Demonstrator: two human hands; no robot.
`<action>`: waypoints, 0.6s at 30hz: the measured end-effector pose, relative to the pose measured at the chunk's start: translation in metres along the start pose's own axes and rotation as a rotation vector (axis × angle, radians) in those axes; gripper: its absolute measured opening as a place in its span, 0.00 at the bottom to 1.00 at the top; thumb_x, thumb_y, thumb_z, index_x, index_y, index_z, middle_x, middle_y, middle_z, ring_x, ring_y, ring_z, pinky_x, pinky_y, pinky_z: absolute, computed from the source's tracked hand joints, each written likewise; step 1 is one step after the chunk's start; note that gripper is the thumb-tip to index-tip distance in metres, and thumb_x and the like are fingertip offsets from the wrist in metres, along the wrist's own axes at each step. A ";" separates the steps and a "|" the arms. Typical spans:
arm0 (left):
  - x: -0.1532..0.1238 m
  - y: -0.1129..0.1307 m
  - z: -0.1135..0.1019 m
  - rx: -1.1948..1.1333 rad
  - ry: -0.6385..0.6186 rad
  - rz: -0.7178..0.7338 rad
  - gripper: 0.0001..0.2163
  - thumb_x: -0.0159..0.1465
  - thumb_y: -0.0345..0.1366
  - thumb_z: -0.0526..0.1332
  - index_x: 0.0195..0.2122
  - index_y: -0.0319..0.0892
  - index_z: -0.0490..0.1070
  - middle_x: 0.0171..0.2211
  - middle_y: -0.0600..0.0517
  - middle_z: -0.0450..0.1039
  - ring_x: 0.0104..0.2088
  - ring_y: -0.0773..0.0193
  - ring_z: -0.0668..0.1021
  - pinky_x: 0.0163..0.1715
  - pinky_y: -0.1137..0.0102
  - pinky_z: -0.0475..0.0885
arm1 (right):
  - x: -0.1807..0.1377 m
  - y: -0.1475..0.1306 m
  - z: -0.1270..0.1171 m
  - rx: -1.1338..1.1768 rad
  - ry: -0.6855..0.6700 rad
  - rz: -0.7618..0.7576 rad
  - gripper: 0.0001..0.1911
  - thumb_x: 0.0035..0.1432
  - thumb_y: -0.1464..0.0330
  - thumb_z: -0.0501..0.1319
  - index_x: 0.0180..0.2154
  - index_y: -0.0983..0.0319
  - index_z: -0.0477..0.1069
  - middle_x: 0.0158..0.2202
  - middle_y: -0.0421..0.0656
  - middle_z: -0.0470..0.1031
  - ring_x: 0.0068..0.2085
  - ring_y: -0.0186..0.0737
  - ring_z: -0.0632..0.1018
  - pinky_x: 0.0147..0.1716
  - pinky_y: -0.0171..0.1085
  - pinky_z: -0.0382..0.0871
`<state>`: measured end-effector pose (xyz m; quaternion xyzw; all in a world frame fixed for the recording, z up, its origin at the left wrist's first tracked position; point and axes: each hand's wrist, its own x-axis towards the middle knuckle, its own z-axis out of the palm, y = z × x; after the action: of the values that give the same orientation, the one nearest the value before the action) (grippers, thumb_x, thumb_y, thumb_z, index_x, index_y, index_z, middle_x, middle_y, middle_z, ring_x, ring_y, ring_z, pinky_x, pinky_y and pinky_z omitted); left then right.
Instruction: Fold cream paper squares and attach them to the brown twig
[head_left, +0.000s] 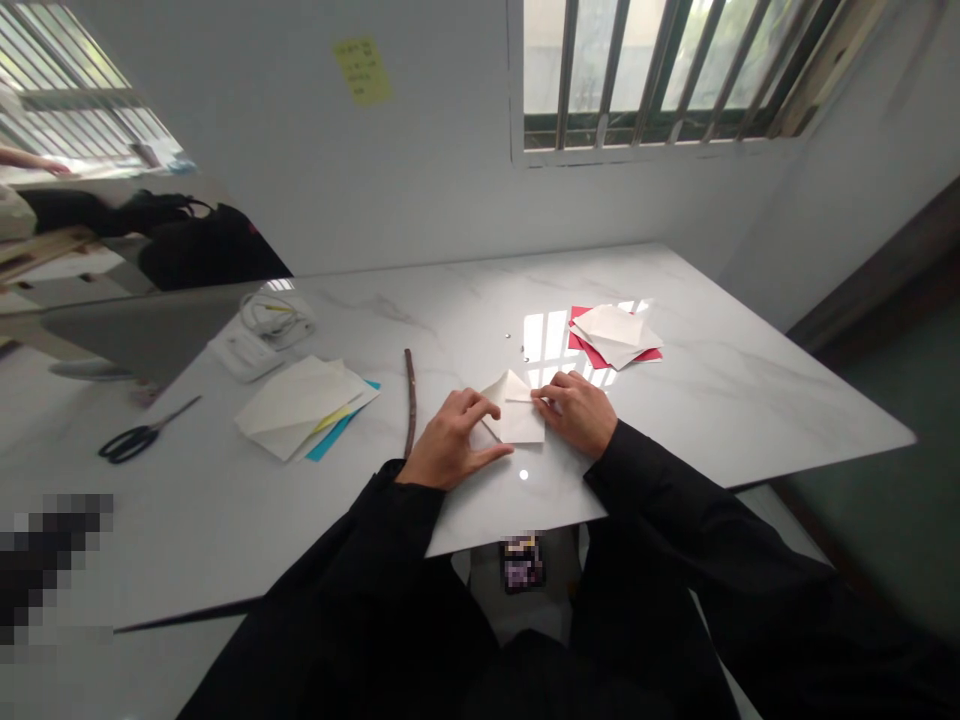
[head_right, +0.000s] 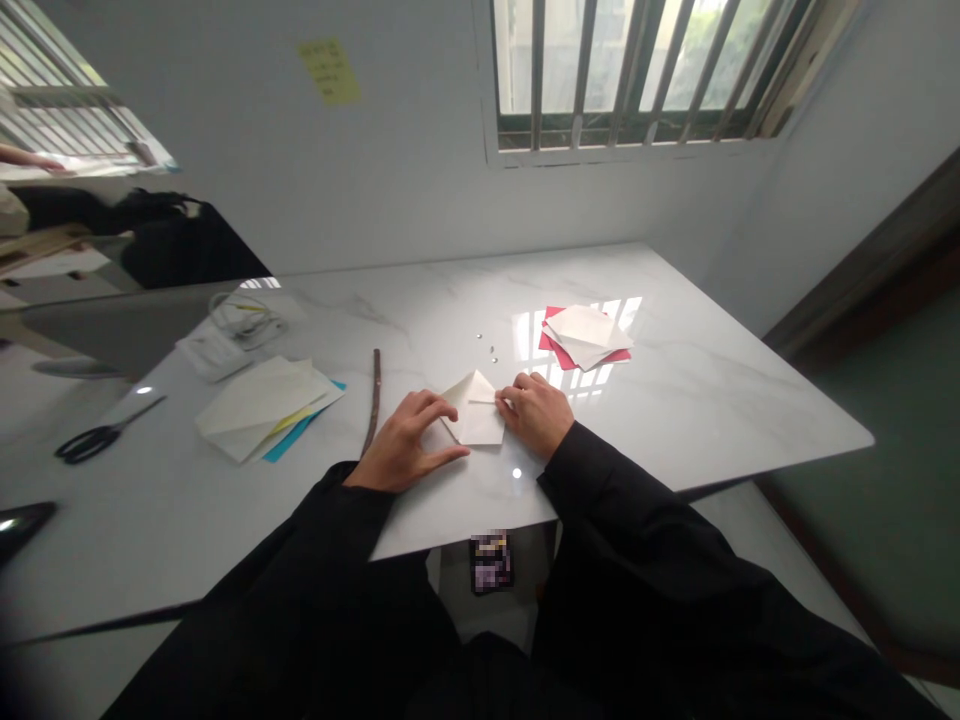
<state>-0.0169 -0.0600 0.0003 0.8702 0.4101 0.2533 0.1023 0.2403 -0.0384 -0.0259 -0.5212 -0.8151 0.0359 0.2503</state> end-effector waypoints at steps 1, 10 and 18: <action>0.000 0.000 0.000 0.021 0.042 -0.016 0.20 0.63 0.49 0.73 0.52 0.46 0.74 0.51 0.45 0.74 0.53 0.50 0.75 0.56 0.52 0.74 | 0.000 0.000 0.000 0.006 -0.001 0.002 0.12 0.73 0.64 0.61 0.46 0.58 0.84 0.39 0.48 0.78 0.44 0.47 0.75 0.39 0.41 0.71; 0.000 -0.006 0.009 0.107 -0.124 -0.042 0.37 0.61 0.60 0.72 0.65 0.44 0.70 0.65 0.43 0.73 0.64 0.43 0.72 0.66 0.46 0.67 | 0.000 0.001 0.003 0.027 -0.024 -0.008 0.11 0.73 0.63 0.63 0.47 0.60 0.83 0.40 0.47 0.78 0.42 0.45 0.75 0.41 0.41 0.71; 0.000 -0.001 0.008 0.092 -0.078 -0.036 0.12 0.66 0.47 0.72 0.42 0.47 0.77 0.59 0.49 0.78 0.60 0.48 0.75 0.62 0.47 0.70 | 0.000 0.000 0.000 0.060 0.011 -0.008 0.11 0.73 0.64 0.62 0.45 0.59 0.84 0.42 0.49 0.79 0.45 0.48 0.76 0.45 0.44 0.74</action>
<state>-0.0130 -0.0594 -0.0072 0.8755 0.4328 0.1983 0.0824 0.2399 -0.0380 -0.0260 -0.5105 -0.8143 0.0568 0.2703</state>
